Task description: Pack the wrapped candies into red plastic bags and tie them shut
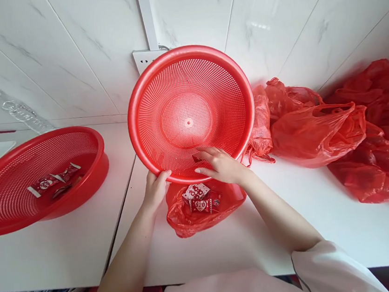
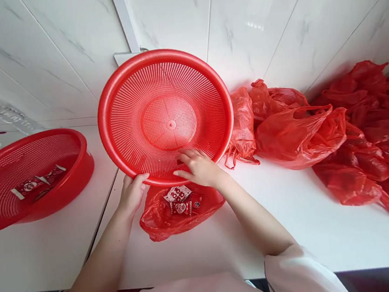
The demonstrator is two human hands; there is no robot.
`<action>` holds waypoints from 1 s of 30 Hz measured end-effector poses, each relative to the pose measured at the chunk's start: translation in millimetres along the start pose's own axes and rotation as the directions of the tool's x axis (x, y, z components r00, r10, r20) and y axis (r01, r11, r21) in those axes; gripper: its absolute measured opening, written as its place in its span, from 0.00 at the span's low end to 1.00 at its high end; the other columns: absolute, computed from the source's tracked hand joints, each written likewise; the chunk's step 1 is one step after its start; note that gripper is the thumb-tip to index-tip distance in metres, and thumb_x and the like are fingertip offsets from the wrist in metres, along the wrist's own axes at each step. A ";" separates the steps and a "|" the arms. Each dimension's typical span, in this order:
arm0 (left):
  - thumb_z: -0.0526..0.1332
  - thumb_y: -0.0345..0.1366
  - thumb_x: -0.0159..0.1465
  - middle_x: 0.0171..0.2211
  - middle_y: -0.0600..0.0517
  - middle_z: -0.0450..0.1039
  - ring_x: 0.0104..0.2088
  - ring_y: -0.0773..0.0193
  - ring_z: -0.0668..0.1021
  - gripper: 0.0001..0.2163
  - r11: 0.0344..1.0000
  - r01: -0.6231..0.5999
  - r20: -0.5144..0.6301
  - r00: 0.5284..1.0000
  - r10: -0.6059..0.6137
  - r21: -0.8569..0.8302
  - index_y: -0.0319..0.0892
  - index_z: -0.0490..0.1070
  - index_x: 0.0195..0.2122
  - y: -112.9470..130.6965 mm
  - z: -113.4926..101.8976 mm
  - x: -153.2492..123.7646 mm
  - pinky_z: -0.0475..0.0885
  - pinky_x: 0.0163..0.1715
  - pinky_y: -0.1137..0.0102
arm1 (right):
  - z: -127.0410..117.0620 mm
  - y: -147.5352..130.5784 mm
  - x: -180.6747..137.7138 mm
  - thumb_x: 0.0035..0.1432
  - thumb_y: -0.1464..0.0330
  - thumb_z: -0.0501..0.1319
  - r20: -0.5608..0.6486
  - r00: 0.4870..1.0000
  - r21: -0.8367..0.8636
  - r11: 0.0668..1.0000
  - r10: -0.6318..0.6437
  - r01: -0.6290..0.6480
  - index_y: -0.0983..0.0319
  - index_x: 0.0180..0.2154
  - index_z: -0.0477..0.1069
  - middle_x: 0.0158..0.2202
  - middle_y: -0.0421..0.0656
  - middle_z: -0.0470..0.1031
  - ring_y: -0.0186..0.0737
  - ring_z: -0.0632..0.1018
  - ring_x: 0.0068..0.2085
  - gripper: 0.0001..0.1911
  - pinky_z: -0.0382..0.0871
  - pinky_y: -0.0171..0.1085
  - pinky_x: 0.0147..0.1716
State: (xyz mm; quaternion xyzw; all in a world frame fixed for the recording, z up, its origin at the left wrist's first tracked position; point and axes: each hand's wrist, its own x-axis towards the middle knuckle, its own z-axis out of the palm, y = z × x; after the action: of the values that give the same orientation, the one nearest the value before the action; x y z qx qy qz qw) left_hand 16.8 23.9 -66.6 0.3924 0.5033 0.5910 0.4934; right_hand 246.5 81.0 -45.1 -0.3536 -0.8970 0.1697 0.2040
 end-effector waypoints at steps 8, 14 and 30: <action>0.63 0.34 0.56 0.24 0.56 0.65 0.24 0.69 0.69 0.08 0.994 0.061 0.030 0.997 -0.064 0.091 0.41 0.63 0.26 8.7 0.3 -3.6 0.65 0.25 0.73 | 17.9 16.9 6.6 0.67 0.66 0.53 0.101 0.985 -0.034 0.990 0.141 -0.139 0.64 0.59 0.65 0.48 0.54 0.77 0.46 0.78 0.47 0.21 0.69 0.42 0.47; 0.63 0.35 0.56 0.29 0.53 0.71 0.31 0.65 0.74 0.04 0.994 0.018 0.024 0.999 -0.021 0.112 0.41 0.69 0.30 4.6 -5.3 0.8 0.68 0.30 0.72 | 10.2 23.0 7.4 0.65 0.61 0.56 0.115 0.981 0.493 0.848 0.158 -0.194 0.63 0.44 0.76 0.32 0.43 0.78 0.36 0.76 0.31 0.15 0.69 0.35 0.33; 0.62 0.35 0.55 0.48 0.46 0.74 0.47 0.55 0.78 0.14 0.992 -0.052 -0.050 0.998 0.047 -0.111 0.42 0.71 0.44 3.8 -17.2 15.1 0.77 0.39 0.63 | -19.6 -21.7 -14.2 0.64 0.71 0.52 0.089 0.971 -0.111 0.971 0.220 -0.210 0.62 0.64 0.60 0.27 0.45 0.77 0.44 0.78 0.30 0.27 0.69 0.39 0.33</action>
State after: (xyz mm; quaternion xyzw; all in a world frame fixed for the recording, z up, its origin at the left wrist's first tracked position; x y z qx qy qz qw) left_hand -3.5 35.0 -66.5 0.3624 0.4710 0.6395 0.4877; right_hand 253.2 59.2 -22.0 -0.4498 -0.8698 0.1628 0.1208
